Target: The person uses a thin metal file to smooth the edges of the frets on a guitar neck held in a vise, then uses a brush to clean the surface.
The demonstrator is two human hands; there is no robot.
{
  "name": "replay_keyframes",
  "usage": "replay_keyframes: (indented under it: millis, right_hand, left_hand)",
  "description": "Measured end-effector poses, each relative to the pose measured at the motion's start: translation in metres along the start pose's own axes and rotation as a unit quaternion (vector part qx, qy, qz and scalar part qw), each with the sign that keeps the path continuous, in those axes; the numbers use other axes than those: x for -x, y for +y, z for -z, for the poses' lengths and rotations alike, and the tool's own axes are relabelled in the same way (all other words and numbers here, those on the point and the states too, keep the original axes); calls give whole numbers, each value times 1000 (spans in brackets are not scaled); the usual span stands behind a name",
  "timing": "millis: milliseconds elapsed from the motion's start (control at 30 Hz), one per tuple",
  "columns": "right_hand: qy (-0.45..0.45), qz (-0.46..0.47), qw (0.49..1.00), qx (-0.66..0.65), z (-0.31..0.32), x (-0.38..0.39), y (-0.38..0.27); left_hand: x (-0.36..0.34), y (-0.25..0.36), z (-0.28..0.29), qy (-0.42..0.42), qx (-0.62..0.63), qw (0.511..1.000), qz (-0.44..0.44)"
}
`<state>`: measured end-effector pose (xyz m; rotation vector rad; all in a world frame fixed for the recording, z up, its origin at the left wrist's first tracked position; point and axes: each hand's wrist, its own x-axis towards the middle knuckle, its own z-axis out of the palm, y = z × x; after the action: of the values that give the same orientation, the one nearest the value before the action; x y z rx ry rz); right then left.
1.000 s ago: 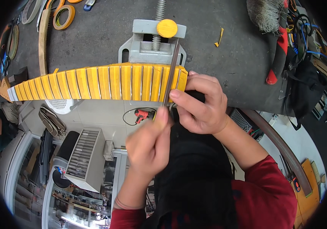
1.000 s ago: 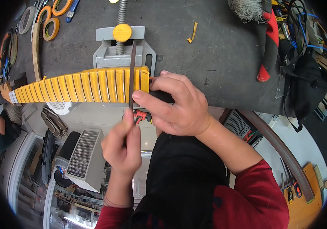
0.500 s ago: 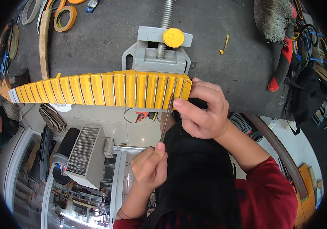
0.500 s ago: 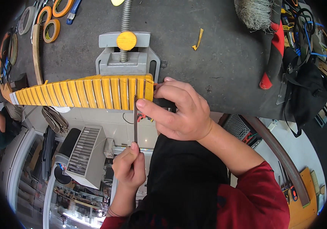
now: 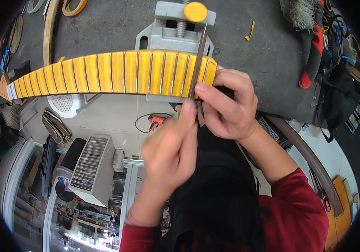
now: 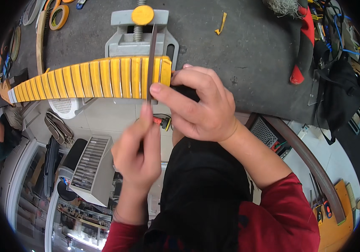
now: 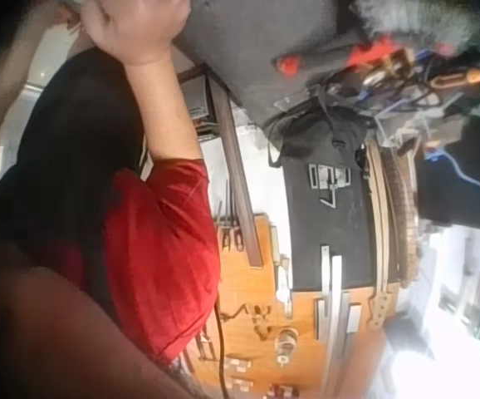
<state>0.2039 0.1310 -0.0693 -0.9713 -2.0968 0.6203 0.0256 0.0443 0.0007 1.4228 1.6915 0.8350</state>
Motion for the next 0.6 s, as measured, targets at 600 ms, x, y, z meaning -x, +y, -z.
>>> replay_keyframes:
  millis: [600]
  right_hand:
    - [29, 12, 999, 27, -2, -3, -4]
  left_hand:
    - [63, -17, 10, 10, -3, 999, -38]
